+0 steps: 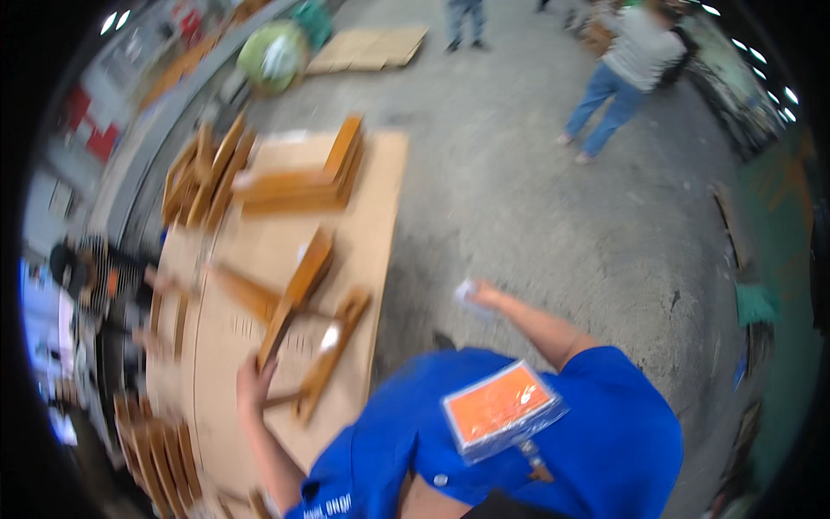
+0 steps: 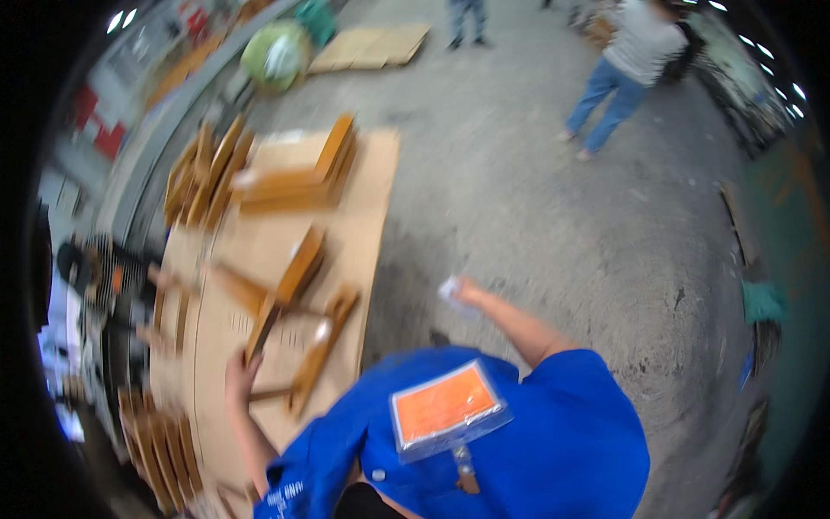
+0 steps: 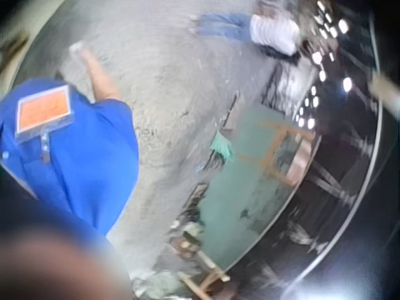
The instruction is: The person wipes wooden furniture parts with a white cloth, handling each piece one at a time. They pick up parts, wipe surfaces, and place them back on the workbench.
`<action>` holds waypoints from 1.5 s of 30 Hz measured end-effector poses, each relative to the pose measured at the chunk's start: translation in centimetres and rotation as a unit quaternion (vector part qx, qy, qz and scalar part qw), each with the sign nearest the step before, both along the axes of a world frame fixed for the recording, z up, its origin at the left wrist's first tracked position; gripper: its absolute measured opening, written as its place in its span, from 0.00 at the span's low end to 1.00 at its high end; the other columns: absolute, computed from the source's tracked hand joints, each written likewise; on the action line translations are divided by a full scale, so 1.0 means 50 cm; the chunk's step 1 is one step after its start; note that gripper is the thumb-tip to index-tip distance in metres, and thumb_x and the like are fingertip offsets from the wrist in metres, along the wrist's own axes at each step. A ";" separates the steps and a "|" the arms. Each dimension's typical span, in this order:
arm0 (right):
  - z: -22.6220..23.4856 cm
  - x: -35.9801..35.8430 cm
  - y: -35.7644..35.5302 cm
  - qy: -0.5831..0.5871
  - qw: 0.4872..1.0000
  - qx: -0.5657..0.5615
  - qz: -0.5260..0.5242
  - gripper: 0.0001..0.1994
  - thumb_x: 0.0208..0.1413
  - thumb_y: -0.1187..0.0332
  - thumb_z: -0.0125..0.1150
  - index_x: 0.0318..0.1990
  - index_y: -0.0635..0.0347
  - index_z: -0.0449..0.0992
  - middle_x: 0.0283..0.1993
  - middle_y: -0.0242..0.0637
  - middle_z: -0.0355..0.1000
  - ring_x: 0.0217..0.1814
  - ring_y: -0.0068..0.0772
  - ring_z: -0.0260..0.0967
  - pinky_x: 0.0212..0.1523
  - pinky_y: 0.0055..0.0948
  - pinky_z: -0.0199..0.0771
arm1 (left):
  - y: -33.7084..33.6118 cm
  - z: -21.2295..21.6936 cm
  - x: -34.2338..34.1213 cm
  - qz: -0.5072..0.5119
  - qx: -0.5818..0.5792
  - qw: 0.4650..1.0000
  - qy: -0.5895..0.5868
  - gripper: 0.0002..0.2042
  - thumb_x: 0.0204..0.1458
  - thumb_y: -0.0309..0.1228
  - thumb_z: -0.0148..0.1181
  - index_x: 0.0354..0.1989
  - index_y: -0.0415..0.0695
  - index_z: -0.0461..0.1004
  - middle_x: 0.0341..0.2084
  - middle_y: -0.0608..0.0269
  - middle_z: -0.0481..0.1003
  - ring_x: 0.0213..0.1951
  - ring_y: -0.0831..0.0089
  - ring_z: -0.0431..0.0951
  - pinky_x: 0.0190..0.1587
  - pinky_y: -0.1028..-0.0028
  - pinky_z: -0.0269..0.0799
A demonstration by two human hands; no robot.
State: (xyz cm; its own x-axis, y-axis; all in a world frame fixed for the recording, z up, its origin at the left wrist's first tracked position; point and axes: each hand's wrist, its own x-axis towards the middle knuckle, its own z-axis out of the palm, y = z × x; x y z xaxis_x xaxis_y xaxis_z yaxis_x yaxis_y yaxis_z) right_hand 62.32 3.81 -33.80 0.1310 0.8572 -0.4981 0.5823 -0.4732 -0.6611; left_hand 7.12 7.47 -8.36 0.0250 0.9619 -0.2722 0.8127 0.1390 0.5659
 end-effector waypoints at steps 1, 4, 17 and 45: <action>0.003 -0.015 0.003 0.060 0.997 -0.035 -0.031 0.25 0.54 0.59 0.61 0.57 0.59 0.66 0.47 0.43 0.75 0.45 0.40 0.74 0.46 0.42 0.75 | -0.009 -0.005 -0.006 -0.038 0.011 0.997 0.073 0.18 0.50 0.41 0.64 0.41 0.39 0.74 0.32 0.45 0.77 0.34 0.52 0.77 0.38 0.61 0.71; 0.028 -0.070 0.044 0.196 0.977 -0.041 -0.080 0.17 0.54 0.69 0.61 0.51 0.61 0.70 0.42 0.42 0.76 0.41 0.34 0.74 0.40 0.36 0.76 | -0.015 -0.016 0.007 -0.056 0.046 0.997 0.040 0.19 0.49 0.43 0.64 0.35 0.37 0.73 0.29 0.43 0.75 0.33 0.48 0.75 0.35 0.60 0.70; -0.012 -0.409 0.238 -0.325 0.768 0.354 0.423 0.25 0.56 0.68 0.47 0.62 0.37 0.65 0.68 0.17 0.57 0.72 0.42 0.49 0.64 0.62 0.50 | 0.019 0.013 0.011 -0.027 0.017 0.996 0.080 0.21 0.47 0.47 0.65 0.28 0.38 0.72 0.17 0.47 0.72 0.22 0.51 0.72 0.28 0.62 0.67; -0.051 -0.394 0.183 -0.293 0.795 0.359 0.391 0.27 0.55 0.69 0.47 0.64 0.35 0.63 0.70 0.16 0.54 0.72 0.45 0.47 0.64 0.69 0.46 | 0.007 0.005 0.034 0.032 0.001 0.998 0.055 0.17 0.45 0.41 0.67 0.31 0.38 0.75 0.15 0.54 0.71 0.19 0.64 0.68 0.27 0.69 0.65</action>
State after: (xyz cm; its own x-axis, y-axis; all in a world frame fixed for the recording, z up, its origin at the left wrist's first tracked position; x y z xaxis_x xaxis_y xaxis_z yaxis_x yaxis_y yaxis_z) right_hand 42.63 12.95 -36.33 -0.5533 0.8261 0.1073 0.8200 0.5628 -0.1044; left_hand 8.84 7.83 -8.13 -0.0654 0.9613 -0.2676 0.8595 0.1905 0.4743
